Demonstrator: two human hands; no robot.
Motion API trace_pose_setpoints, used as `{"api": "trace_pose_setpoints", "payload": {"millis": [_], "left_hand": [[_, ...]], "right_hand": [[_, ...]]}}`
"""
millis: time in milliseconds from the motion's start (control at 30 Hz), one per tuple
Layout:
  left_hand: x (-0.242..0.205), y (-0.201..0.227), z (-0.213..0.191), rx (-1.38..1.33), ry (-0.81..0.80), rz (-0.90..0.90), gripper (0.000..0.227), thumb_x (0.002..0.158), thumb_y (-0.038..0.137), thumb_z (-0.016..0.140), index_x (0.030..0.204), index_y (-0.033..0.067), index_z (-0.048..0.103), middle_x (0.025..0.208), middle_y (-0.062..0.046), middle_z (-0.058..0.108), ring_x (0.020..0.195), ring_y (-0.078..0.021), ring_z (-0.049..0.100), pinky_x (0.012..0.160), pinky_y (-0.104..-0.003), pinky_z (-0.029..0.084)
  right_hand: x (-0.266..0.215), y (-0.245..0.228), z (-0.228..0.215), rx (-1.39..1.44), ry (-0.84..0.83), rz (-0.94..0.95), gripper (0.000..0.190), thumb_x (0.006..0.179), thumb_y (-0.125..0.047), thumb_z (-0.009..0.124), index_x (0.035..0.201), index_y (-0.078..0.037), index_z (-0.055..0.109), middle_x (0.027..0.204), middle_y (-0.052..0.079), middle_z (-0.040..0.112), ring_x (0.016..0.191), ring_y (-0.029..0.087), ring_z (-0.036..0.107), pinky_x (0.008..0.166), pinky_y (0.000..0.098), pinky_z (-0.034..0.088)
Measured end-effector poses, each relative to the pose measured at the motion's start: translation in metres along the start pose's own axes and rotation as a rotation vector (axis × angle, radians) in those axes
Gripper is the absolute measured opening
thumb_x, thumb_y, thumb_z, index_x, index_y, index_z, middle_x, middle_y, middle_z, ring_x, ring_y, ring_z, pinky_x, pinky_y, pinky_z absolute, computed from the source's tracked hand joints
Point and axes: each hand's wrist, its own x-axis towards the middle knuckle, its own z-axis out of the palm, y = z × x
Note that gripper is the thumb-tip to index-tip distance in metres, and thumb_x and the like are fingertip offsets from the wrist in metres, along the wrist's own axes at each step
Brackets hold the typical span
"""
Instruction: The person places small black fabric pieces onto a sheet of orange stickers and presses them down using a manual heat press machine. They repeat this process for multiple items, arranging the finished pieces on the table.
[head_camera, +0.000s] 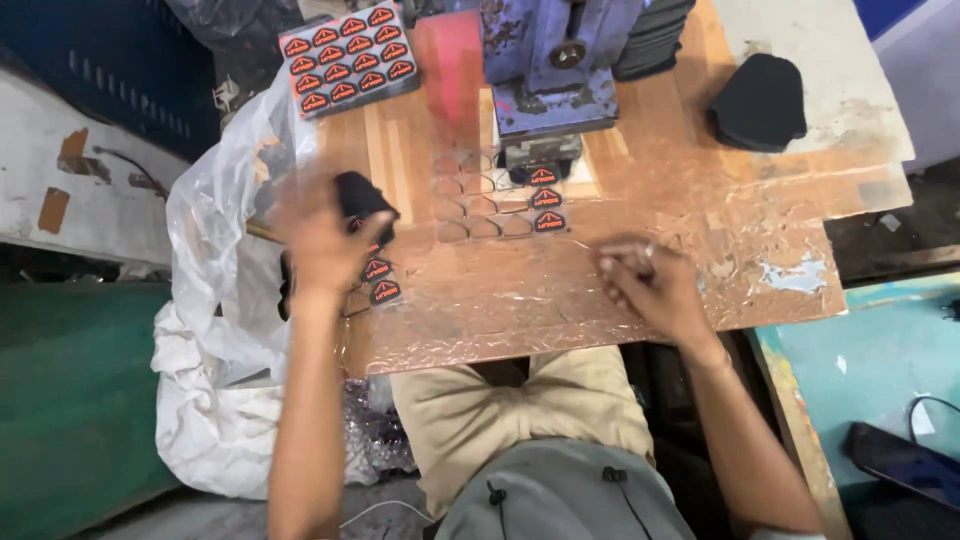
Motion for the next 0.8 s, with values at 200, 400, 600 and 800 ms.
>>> {"api": "trace_pose_setpoints", "payload": {"millis": [200,400,600,800], "left_hand": [[-0.048,-0.088,-0.044,-0.769,-0.281,-0.685,0.036,0.084,0.016,0.084,0.113,-0.0019,0.073,0.096,-0.006,0.077,0.08,-0.0108,0.067,0.073,-0.03,0.056],[-0.054,0.058,-0.093,-0.941,-0.206,-0.321,0.045,0.074,0.018,0.089,0.109,-0.0014,0.067,0.09,-0.003,0.071,0.081,-0.0125,0.069,0.071,-0.031,0.058],[-0.054,0.106,0.069,-1.311,-0.481,-0.317,0.032,0.097,0.029,0.077,0.105,-0.0019,0.076,0.091,-0.001,0.073,0.081,-0.007,0.064,0.071,-0.027,0.054],[-0.023,0.11,0.089,-1.137,-0.695,-0.354,0.041,0.088,0.042,0.077,0.105,0.0052,0.079,0.093,-0.008,0.076,0.082,-0.0175,0.07,0.073,-0.032,0.055]], "right_hand": [[-0.033,0.008,-0.006,-0.192,0.103,-0.105,0.019,0.096,-0.012,0.07,0.111,0.0,0.074,0.078,0.001,0.072,0.062,0.004,0.063,0.05,0.0233,0.05],[-0.027,-0.058,0.039,-0.435,0.021,-0.48,0.032,0.084,-0.012,0.075,0.115,-0.006,0.075,0.093,0.008,0.074,0.085,0.021,0.07,0.074,0.0338,0.055],[0.016,-0.061,0.09,-0.611,0.027,-0.539,0.03,0.082,-0.008,0.077,0.111,-0.002,0.076,0.104,0.017,0.069,0.096,0.035,0.065,0.082,0.0429,0.052],[0.041,-0.039,0.088,-0.537,-0.039,-0.511,0.015,0.084,-0.014,0.075,0.097,-0.006,0.077,0.1,0.012,0.072,0.093,0.032,0.069,0.082,0.0425,0.055]]}}
